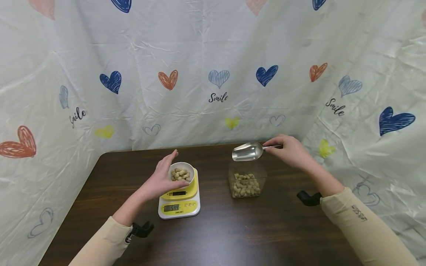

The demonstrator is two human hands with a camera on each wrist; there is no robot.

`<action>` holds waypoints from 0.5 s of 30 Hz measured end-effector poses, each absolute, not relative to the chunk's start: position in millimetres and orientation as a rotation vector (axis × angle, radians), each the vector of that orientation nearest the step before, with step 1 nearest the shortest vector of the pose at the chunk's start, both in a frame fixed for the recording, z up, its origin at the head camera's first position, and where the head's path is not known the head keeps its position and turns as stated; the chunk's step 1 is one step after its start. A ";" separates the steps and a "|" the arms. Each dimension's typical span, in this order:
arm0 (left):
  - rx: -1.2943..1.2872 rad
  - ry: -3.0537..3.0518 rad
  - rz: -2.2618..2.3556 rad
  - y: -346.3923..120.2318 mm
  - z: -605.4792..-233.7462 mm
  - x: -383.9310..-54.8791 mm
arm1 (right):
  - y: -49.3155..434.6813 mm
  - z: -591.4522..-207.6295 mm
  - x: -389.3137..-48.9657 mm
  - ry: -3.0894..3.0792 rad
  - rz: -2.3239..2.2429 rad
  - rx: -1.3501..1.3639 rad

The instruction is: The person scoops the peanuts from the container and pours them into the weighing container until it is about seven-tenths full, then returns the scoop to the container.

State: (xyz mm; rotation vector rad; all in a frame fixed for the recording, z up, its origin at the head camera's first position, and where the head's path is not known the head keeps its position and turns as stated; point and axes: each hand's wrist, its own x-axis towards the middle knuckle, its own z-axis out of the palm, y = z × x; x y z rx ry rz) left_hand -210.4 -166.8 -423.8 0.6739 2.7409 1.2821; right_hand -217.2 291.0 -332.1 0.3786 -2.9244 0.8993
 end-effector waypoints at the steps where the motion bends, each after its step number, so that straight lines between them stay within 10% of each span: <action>1: 0.685 2.731 1.285 -162.1 -421.4 -208.7 | 292.5 -332.4 -216.9 -2.924 0.894 0.382; 15: 0.913 2.589 1.231 -73.7 -419.1 -205.3 | 294.1 -330.2 -216.1 -2.985 0.683 0.488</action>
